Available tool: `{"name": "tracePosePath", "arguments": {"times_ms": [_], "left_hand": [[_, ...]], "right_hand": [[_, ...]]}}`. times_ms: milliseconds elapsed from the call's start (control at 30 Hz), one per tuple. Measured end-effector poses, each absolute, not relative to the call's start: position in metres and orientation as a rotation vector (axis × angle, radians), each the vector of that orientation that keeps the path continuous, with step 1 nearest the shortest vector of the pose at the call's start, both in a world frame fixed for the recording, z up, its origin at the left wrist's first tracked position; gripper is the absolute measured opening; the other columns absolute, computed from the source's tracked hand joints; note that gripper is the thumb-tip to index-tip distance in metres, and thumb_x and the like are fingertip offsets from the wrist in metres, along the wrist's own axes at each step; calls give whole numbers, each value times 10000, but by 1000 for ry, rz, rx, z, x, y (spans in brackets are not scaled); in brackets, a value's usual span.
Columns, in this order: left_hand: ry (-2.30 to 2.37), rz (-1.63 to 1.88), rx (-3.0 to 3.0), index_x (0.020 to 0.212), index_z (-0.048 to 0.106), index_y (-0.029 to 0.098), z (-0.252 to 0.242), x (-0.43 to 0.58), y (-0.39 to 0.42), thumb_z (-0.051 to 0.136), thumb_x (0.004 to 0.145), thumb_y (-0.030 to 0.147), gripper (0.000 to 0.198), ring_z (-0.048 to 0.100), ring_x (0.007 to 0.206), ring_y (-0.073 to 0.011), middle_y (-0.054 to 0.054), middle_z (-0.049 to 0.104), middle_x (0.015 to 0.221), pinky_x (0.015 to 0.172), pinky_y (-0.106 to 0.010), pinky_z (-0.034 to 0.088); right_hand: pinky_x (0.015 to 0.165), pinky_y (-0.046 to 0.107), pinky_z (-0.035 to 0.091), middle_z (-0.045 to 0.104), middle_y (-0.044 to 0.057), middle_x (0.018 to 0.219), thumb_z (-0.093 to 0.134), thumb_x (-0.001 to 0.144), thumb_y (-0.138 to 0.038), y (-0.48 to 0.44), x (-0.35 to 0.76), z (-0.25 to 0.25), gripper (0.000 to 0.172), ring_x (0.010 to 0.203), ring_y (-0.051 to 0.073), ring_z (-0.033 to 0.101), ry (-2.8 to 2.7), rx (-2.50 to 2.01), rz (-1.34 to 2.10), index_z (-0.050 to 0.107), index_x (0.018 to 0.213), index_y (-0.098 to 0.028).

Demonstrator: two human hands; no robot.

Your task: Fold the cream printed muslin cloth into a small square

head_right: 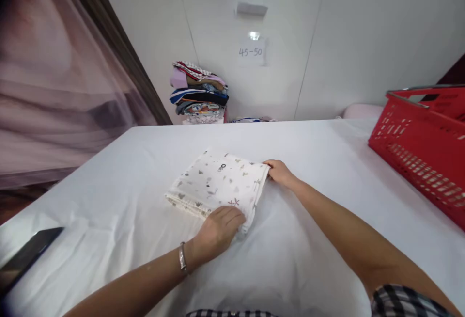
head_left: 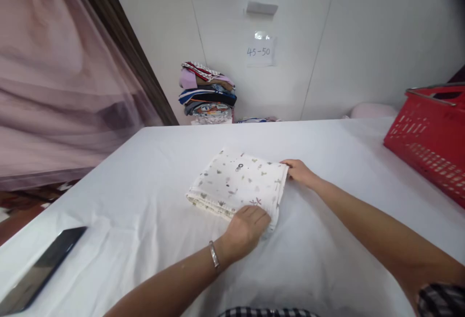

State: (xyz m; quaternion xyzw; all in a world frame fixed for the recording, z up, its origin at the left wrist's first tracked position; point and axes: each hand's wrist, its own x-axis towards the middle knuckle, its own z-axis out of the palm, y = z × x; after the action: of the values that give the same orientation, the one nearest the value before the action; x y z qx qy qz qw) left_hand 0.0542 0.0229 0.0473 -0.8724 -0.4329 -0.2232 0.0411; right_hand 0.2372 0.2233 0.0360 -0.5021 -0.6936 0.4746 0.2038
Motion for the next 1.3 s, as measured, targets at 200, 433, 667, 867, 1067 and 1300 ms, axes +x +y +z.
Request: {"name": "tracePosePath", "arguments": {"times_ms": [200,433,667,867,1067,1300], "left_hand": [[-1309,-696,-2642,956,561,157,56,43,17,403,842,72,212,566,855,-164,-61,619,888,762,-312,469],[-1316,-712,-2640,979,559,149,41,46,13,432,843,80,198,560,901,-162,-57,628,935,811,-312,465],[-1352,-720,-2629,966,565,157,35,49,16,428,849,98,190,565,866,-154,-60,625,905,785,-308,471],[-1376,-731,-2632,961,570,154,32,51,13,398,839,81,224,566,863,-164,-68,619,887,771,-322,479],[-1409,-802,-2627,1029,551,133,31,54,7,388,796,57,295,551,930,-192,-98,612,957,821,-371,479],[-1462,-808,-2600,1049,543,125,31,61,0,393,806,63,292,551,980,-178,-100,617,986,882,-370,472]], "right_hand": [[762,241,418,653,29,893,473,680,-60,225,231,27,304,838,152,575,-2176,-1208,862,693,844,-190],[765,244,406,625,27,899,463,716,-78,227,236,15,307,843,149,564,-2231,-1158,711,687,877,-212],[826,272,406,633,41,1007,493,744,-105,229,236,10,284,926,168,561,-2215,-1252,728,659,954,-201],[807,276,421,622,48,969,478,783,-163,232,247,10,247,874,159,569,-2340,-1185,676,656,949,-201],[818,297,463,645,63,1031,472,722,-131,235,264,54,380,892,177,603,-2347,-1274,909,641,1056,-190],[1080,452,187,293,83,1446,419,845,-463,180,201,62,612,1332,238,231,-2444,-999,433,333,1380,-179]]}}
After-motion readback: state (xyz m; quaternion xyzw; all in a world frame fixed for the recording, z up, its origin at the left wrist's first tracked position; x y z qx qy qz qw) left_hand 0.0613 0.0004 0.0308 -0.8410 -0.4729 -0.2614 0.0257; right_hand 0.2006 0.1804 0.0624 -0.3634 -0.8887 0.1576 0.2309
